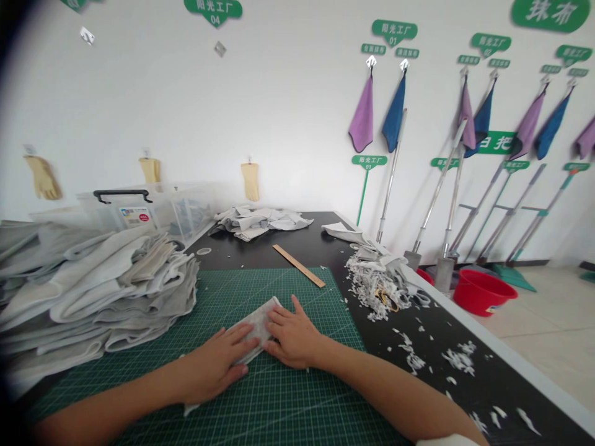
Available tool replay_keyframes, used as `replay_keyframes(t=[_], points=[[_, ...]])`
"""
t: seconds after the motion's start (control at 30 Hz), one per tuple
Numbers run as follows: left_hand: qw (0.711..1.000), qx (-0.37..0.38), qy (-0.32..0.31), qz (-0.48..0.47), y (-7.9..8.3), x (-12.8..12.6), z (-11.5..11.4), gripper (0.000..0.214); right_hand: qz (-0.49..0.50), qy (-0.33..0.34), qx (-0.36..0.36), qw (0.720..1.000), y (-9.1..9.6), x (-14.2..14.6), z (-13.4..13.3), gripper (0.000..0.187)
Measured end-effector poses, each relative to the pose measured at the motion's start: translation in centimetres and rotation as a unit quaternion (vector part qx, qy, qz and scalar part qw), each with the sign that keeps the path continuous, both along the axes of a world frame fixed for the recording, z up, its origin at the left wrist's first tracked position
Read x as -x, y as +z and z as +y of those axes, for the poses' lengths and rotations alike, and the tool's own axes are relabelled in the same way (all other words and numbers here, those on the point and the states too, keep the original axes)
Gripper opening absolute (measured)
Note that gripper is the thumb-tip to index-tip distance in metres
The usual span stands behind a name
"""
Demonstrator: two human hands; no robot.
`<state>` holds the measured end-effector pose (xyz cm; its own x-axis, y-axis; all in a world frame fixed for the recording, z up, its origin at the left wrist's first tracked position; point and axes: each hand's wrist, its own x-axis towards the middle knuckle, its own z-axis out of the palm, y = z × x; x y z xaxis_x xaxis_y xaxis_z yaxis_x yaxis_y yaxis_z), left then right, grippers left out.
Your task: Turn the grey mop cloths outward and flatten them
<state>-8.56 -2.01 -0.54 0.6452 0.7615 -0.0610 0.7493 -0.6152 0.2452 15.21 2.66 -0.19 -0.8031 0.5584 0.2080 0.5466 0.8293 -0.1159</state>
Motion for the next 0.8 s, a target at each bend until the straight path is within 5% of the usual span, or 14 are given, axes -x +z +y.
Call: replay_keyframes(t=[0.4,0.63,0.8], points=[[0.971,-0.131,0.172,0.102,-0.5,3.1,3.6,0.032,-0.005,-0.001,0.073,0.997,-0.1,0.0,0.3,0.057],[0.967,-0.173,0.164,0.09,-1.9,4.5,6.4,0.031,0.014,0.03,0.155,0.987,-0.4,-0.4,1.0,0.063],[0.949,-0.167,0.234,0.13,-1.9,5.5,7.4,0.033,0.033,0.039,0.152,0.987,-0.6,-0.6,0.8,0.057]])
